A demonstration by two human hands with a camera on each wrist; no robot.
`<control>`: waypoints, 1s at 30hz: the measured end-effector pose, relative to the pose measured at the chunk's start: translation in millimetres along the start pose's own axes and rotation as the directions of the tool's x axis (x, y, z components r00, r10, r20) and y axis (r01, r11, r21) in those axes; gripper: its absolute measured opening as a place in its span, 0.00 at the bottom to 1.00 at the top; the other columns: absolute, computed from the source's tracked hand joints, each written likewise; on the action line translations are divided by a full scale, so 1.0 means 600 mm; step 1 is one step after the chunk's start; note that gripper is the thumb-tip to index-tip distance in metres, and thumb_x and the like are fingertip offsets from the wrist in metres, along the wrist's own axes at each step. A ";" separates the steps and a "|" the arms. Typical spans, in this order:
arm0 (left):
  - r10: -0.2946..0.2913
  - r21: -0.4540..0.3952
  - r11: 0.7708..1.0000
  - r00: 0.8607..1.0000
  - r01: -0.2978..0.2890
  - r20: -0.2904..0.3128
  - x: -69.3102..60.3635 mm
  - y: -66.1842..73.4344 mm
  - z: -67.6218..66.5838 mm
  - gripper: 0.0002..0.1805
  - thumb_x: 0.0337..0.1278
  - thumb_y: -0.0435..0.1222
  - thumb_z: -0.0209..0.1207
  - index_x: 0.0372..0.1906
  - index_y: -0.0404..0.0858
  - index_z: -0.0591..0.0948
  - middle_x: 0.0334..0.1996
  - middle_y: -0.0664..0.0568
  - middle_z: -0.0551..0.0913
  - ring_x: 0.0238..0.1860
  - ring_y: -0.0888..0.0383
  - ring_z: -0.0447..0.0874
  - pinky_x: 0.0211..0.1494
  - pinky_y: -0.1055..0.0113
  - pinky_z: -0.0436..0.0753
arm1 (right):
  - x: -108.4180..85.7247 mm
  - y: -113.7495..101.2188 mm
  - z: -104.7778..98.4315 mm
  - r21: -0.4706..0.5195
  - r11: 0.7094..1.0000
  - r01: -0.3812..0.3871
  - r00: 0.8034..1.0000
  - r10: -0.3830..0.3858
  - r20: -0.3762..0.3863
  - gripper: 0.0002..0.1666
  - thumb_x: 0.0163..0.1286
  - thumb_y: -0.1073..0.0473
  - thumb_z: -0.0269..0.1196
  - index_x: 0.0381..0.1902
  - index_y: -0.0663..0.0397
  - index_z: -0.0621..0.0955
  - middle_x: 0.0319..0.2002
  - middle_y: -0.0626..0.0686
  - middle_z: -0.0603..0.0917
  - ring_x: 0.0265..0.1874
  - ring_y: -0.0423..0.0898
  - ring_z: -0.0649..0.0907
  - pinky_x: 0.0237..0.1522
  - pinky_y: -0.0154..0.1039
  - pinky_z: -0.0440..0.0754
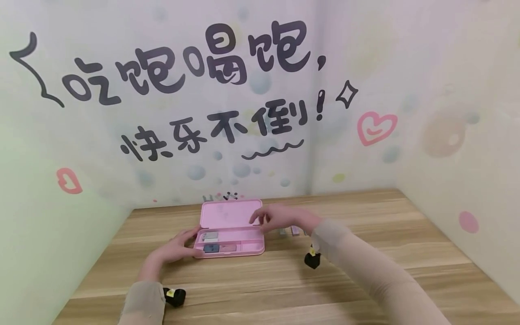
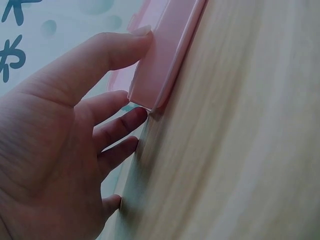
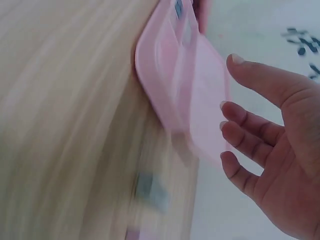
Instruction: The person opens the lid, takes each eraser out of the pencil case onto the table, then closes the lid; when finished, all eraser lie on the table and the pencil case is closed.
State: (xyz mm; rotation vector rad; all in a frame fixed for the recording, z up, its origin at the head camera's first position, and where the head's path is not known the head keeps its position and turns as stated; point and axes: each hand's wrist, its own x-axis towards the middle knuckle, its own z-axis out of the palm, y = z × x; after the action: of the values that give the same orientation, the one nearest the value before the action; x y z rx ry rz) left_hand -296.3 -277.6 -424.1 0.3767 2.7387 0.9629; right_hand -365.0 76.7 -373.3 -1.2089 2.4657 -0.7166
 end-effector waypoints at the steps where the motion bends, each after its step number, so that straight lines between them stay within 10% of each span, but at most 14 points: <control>1: -0.001 -0.001 1.000 1.000 0.001 0.000 0.000 0.000 0.000 0.53 0.48 0.52 0.69 0.76 0.40 0.56 0.71 0.32 0.55 0.69 0.31 0.52 0.64 0.33 0.57 | 0.010 -0.007 0.005 -0.016 1.000 0.023 1.000 -0.023 0.006 0.20 0.64 0.62 0.66 0.55 0.47 0.81 0.39 0.45 0.80 0.32 0.41 0.76 0.35 0.35 0.76; 13: -0.022 0.026 0.999 1.000 0.021 0.002 0.004 0.000 0.006 0.52 0.49 0.55 0.67 0.76 0.42 0.56 0.71 0.35 0.56 0.69 0.31 0.53 0.63 0.31 0.57 | 0.087 -0.055 0.050 -0.161 0.983 0.085 0.993 -0.070 0.094 0.23 0.60 0.62 0.69 0.54 0.44 0.84 0.45 0.50 0.81 0.43 0.45 0.77 0.44 0.31 0.74; 30: -0.036 0.019 0.999 0.999 0.036 -0.007 0.003 -0.004 0.004 0.53 0.48 0.54 0.68 0.76 0.43 0.55 0.72 0.36 0.56 0.69 0.32 0.53 0.64 0.32 0.57 | 0.124 -0.072 0.089 -0.302 0.951 0.063 0.991 -0.024 0.132 0.22 0.62 0.63 0.65 0.50 0.31 0.86 0.35 0.45 0.75 0.31 0.39 0.71 0.34 0.30 0.69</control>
State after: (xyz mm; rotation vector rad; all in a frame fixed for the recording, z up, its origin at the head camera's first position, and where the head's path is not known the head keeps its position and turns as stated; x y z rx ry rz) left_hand -297.7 -277.5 -427.4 0.3266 2.7524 0.9305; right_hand -356.5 -21.5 -397.3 -1.3725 2.5126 -0.2613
